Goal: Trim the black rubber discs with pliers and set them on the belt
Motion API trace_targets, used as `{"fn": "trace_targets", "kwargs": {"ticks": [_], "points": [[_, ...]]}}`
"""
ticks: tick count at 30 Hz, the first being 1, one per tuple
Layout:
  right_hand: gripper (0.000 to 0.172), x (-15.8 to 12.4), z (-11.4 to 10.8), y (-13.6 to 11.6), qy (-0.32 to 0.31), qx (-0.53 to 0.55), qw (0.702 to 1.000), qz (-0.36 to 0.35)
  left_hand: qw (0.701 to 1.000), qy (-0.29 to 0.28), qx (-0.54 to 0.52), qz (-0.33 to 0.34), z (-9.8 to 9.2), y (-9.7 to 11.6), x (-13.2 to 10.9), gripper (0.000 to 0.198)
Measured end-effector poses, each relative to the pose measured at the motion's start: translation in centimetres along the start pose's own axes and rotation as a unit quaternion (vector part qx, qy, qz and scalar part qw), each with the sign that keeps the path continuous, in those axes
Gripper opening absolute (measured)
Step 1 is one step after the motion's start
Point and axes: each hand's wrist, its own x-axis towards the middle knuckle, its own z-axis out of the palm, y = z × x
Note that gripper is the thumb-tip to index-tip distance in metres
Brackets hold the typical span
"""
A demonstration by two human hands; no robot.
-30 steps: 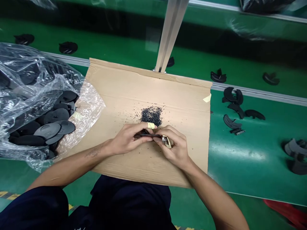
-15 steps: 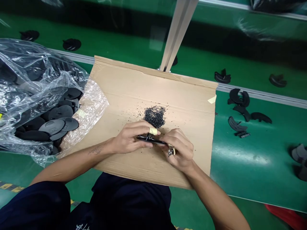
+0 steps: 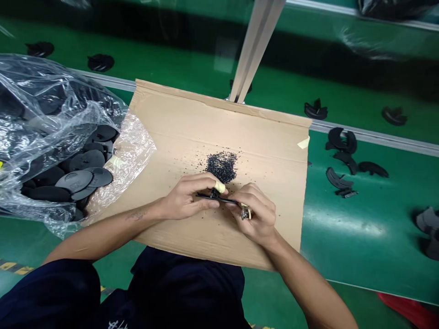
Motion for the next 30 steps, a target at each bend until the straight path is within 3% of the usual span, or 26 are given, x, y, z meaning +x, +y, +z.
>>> {"fn": "trace_targets", "kwargs": {"ticks": [6, 14, 24, 30], "points": [[0.018, 0.18, -0.01, -0.17, 0.0, 0.008, 1.0, 0.003, 1.0, 0.017, -0.003, 0.014, 0.05, -0.3, -0.12, 0.03], [0.017, 0.1, -0.01, -0.3, -0.01, 0.002, 1.0, 0.029, 0.997, 0.073, 0.015, -0.015, 0.44, 0.21, -0.08, 0.017], [0.015, 0.47, 0.06, -0.4, -0.001, 0.006, 0.999, 0.038, 0.998, 0.044, 0.017, -0.029, 0.23, 0.2, 0.08, 0.021], [0.015, 0.34, 0.14, -0.43, -0.011, 0.015, 0.999, 0.043, 0.996, 0.071, 0.025, -0.038, 0.36, 0.63, 0.07, 0.016]]}}
